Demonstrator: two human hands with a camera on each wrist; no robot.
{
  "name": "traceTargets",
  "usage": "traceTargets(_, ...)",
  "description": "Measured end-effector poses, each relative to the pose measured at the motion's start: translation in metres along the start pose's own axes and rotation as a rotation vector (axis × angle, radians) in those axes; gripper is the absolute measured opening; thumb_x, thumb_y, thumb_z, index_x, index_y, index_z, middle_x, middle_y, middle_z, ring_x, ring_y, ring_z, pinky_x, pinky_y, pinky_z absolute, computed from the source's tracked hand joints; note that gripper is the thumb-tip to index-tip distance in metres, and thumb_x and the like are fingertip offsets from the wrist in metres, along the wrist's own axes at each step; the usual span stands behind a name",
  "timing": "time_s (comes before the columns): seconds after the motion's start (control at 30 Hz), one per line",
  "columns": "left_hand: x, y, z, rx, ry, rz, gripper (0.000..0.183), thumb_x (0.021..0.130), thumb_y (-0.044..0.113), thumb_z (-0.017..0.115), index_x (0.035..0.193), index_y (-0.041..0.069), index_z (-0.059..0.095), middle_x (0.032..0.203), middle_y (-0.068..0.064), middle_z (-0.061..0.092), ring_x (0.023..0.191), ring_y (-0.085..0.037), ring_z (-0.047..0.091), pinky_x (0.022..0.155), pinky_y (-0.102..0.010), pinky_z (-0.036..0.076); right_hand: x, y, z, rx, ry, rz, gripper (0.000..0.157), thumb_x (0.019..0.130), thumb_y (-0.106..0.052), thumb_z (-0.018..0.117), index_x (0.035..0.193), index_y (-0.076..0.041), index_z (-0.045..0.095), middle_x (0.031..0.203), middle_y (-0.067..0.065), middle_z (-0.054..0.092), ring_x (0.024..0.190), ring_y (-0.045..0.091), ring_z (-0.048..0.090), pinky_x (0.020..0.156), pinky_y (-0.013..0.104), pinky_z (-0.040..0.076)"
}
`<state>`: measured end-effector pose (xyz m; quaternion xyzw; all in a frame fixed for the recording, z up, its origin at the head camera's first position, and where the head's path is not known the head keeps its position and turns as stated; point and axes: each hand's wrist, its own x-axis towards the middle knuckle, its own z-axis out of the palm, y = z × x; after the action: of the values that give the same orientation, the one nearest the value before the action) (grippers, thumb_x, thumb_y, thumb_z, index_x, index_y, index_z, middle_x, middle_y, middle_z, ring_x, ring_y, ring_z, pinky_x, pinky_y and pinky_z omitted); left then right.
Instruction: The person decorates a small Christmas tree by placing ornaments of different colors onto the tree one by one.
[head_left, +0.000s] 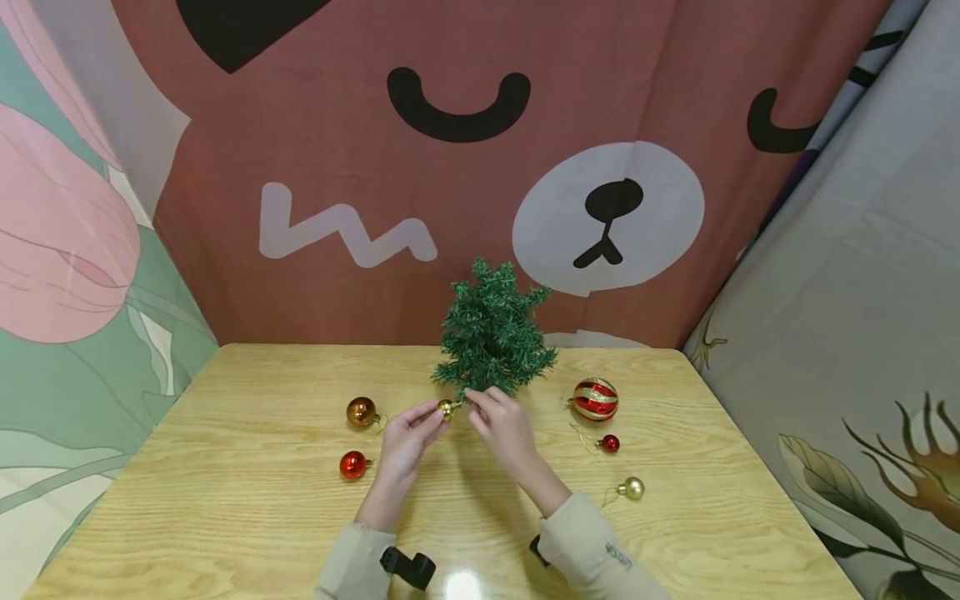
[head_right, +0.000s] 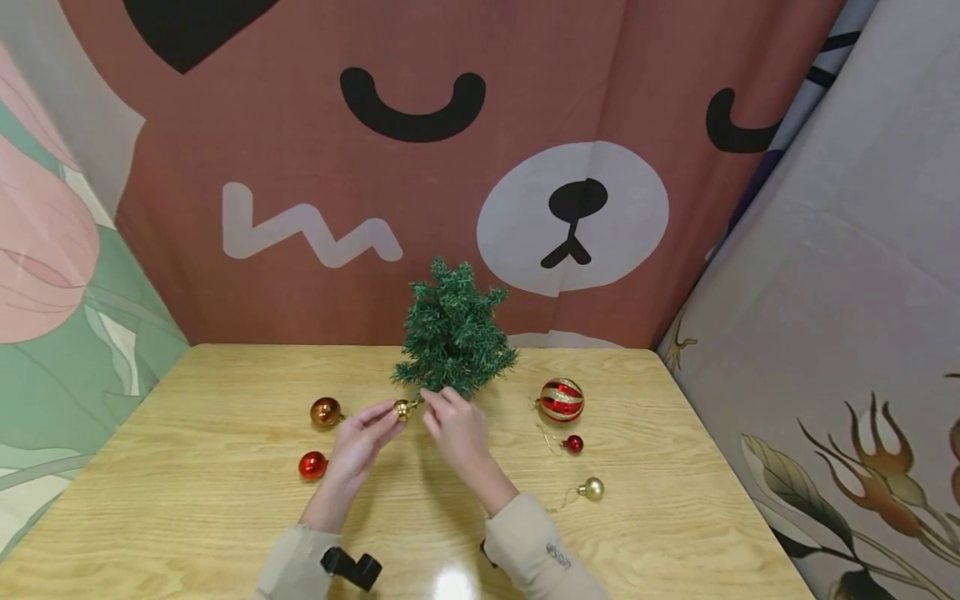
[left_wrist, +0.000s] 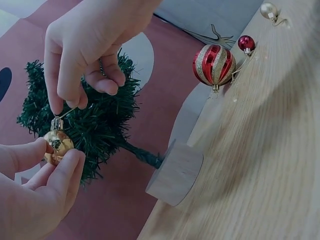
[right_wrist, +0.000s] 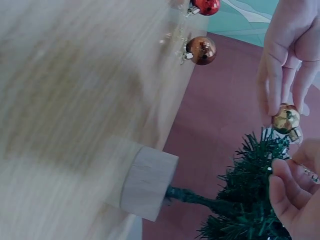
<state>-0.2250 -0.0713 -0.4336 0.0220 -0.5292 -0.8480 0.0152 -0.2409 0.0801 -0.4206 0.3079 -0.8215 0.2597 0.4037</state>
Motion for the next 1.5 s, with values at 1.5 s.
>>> traceTargets(1.5, 0.018, 0.001, 0.003, 0.132, 0.038, 0.013, 0.031, 0.082, -0.008, 0.057, 0.111, -0.016, 0.051, 0.092, -0.013, 0.059, 0.073, -0.012, 0.06, 0.079, -0.032, 0.048, 0.031, -0.007, -0.006, -0.037, -0.44, 0.383, 0.022, 0.076, -0.003, 0.066, 0.099, -0.001, 0.066, 0.066, 0.005, 0.063, 0.051, 0.009, 0.054, 0.043, 0.017, 0.039)
